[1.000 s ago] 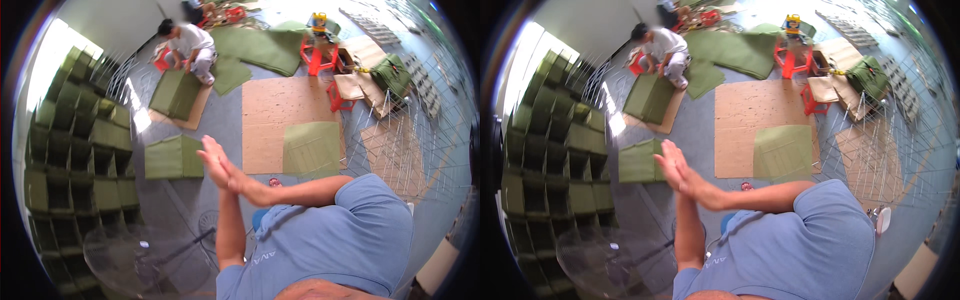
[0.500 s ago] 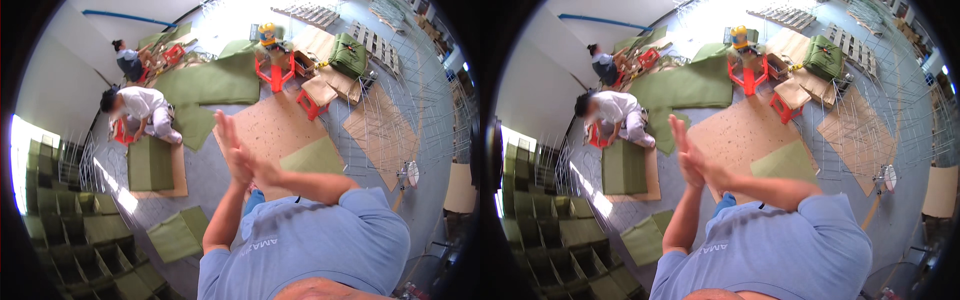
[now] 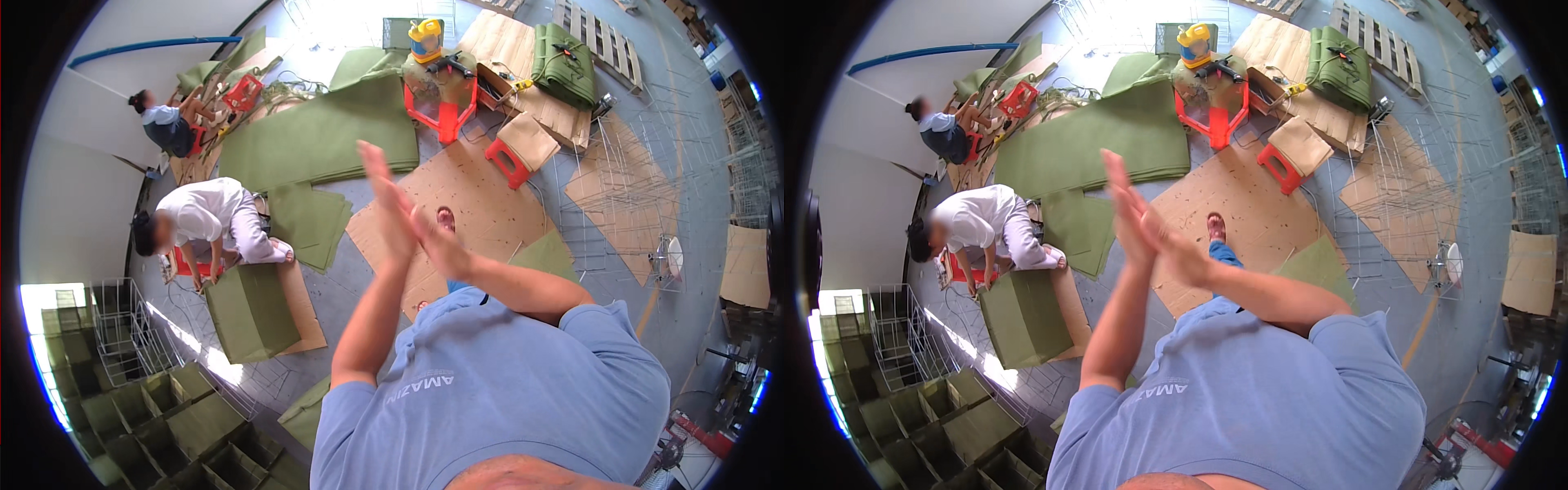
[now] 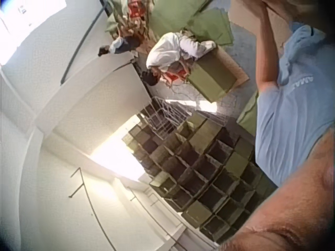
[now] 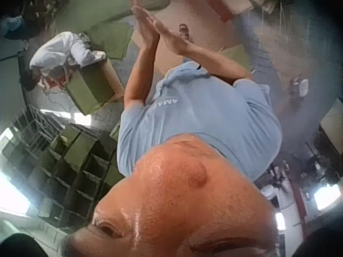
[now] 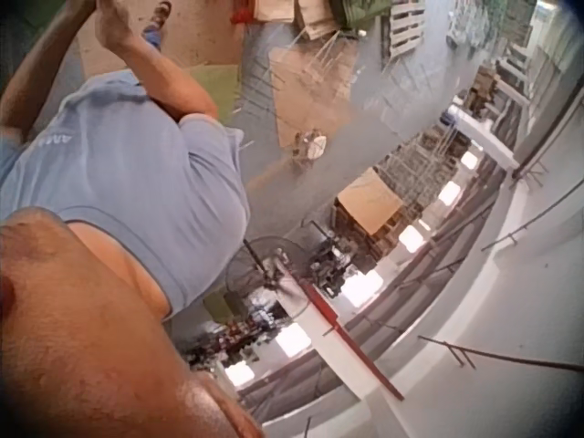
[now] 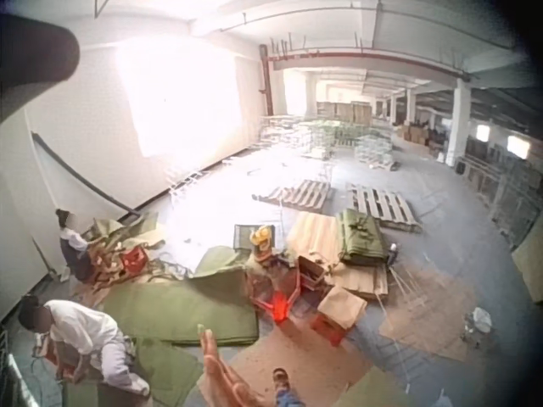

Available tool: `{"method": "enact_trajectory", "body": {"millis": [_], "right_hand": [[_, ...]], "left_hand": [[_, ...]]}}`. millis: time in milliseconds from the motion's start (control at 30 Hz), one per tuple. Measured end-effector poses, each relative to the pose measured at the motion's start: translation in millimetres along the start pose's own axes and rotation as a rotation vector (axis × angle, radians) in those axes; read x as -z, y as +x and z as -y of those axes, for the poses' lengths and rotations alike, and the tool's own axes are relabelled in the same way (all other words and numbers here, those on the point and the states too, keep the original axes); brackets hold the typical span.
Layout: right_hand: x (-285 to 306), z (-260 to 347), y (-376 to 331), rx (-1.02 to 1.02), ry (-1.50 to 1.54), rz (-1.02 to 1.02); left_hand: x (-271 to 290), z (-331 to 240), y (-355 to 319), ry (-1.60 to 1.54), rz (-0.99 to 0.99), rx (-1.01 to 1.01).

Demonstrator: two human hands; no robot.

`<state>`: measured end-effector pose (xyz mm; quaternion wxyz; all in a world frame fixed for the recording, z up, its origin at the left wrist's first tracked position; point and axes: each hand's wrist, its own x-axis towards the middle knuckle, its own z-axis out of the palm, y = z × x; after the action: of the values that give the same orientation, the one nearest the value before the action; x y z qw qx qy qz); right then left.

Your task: Cover metal wire frames with green fabric using a glue gun to secure it.

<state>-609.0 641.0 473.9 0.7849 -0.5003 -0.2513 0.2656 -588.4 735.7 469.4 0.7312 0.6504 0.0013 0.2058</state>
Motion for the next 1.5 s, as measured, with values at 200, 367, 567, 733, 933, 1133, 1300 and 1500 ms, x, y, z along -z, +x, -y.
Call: {"method": "enact_trajectory", "body": {"millis": [200,367,567,733,933,1133,1300,1500], "right_hand": [[101.4,-6.6,172.2,-0.018,0.111,-0.181],[150.5,-15.5,271.7,-0.227,0.278,-0.074],[157.2,-5.5,379.5,-0.324,-0.007,0.29],[223.5,-84.8,522.1,-0.082,-0.338,-0.052],[406.8,-121.6,655.9,-0.251,-0.818,-0.597],[492.4,-209.2,784.9,-0.205,-1.242,-0.247],[594.6,-376.0,887.3,-0.264,-1.486,-0.084],[613.8,-593.3,982.0,-0.199,-1.572,0.102]], "left_hand": [[-15.5,71.7,115.5,-0.121,-0.008,0.126],[-4.7,104.4,213.2,0.201,-0.042,0.005],[94.5,147.1,362.9,0.035,-0.384,0.117],[61.8,199.8,434.2,-0.577,-0.367,0.324],[92.9,238.9,532.1,-0.359,0.274,0.726],[192.4,350.1,536.4,-0.093,-0.19,0.901],[237.6,479.1,437.6,0.619,-0.33,1.232],[256.0,562.3,350.5,0.756,-0.285,1.464]]}}
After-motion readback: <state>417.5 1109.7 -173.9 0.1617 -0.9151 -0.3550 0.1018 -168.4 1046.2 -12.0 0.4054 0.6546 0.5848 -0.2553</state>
